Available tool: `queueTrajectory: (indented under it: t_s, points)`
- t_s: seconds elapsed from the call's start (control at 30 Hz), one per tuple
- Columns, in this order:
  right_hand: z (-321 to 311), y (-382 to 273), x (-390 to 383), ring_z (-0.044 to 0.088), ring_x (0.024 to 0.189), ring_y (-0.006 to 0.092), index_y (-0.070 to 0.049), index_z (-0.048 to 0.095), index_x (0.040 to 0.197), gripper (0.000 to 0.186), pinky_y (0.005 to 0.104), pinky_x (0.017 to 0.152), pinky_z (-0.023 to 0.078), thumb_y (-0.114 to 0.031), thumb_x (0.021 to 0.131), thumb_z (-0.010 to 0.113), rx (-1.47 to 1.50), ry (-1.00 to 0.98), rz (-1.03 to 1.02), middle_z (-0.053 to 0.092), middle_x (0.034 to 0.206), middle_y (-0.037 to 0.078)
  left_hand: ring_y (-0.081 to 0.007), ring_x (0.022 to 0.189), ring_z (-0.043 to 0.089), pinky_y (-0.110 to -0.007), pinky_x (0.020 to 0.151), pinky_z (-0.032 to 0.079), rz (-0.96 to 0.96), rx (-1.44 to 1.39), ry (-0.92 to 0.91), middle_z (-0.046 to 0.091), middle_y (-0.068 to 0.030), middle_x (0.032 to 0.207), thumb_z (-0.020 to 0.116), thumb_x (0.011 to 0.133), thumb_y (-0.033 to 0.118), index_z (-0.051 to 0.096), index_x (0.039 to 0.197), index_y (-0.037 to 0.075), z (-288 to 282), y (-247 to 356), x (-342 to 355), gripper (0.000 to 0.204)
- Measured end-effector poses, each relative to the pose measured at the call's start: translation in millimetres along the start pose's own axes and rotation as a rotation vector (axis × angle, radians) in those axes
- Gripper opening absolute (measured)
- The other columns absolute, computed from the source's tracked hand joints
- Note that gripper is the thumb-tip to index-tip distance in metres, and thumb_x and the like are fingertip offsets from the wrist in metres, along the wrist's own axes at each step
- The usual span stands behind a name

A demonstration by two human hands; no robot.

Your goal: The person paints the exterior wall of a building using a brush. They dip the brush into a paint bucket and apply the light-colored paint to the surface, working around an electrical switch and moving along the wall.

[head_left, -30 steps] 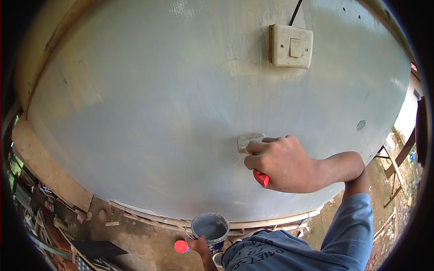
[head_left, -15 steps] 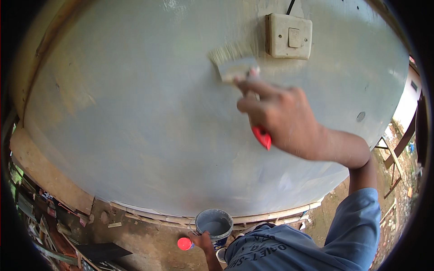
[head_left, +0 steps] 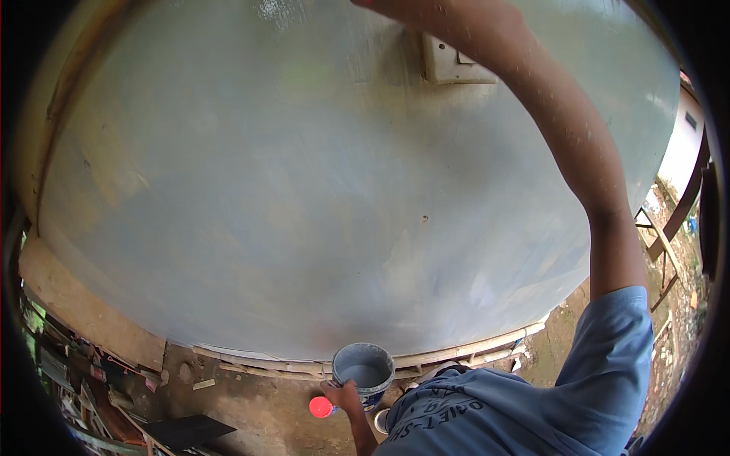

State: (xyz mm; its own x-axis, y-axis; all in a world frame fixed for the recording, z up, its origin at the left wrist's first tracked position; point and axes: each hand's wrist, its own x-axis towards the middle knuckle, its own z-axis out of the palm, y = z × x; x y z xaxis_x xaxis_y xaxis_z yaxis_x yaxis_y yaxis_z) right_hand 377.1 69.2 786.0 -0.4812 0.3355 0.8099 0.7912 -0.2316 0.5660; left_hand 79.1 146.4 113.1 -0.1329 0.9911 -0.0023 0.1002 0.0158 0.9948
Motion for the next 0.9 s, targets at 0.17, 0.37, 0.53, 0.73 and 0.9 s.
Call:
queueTrajectory:
  t_s: [0.17,0.37,0.53,0.73,0.9]
  points:
    - [-13,-122,-144,0.069,0.109,0.0251,-0.008,0.062,0.084,0.012,0.0293,0.056,0.056,-0.001,0.075,0.065,0.053,-0.451,0.079,0.062,0.126,0.012,-0.0197,0.068,0.04,-0.036,0.063,0.04,-0.039,0.116,0.091,0.043,-0.0049,0.077,0.065,0.051,-0.005,0.038,0.082,0.002,-2,10,-9,0.042]
    - [-42,-124,-153,0.071,0.081,0.0278,-0.006,0.068,0.085,0.018,0.0399,0.054,0.055,-0.008,0.068,0.072,0.508,-0.612,0.159,0.069,0.099,0.007,-0.0207,0.067,0.04,-0.036,0.063,0.041,-0.071,0.199,0.032,0.042,-0.0053,0.078,0.068,0.051,-0.004,0.036,0.082,0.003,1,6,-2,0.044]
    - [-26,-66,-43,0.073,0.088,0.0272,-0.008,0.065,0.089,0.026,0.0314,0.057,0.054,0.007,0.068,0.06,0.272,-0.163,0.181,0.067,0.114,0.015,-0.0203,0.067,0.04,-0.035,0.063,0.041,-0.079,0.136,0.008,0.041,-0.0045,0.078,0.067,0.051,-0.004,0.037,0.083,0.003,0,18,0,0.044]
    - [21,-117,-153,0.069,0.103,0.0267,-0.008,0.061,0.078,0.009,0.0307,0.05,0.054,-0.002,0.073,0.067,-0.164,-0.206,0.104,0.058,0.117,0.021,-0.0177,0.069,0.04,-0.034,0.063,0.041,-0.024,0.087,0.06,0.041,-0.004,0.08,0.064,0.053,-0.007,0.037,0.083,0.003,-4,-2,-4,0.042]
    - [-45,-127,-165,0.07,0.104,0.0264,-0.008,0.06,0.08,0.008,0.0321,0.053,0.055,-0.006,0.075,0.066,0.4,-0.482,0.2,0.065,0.115,0.01,-0.0197,0.069,0.039,-0.035,0.061,0.04,-0.009,-0.182,0.116,0.042,-0.0054,0.08,0.064,0.053,-0.005,0.037,0.083,0.002,0,-4,-11,0.041]
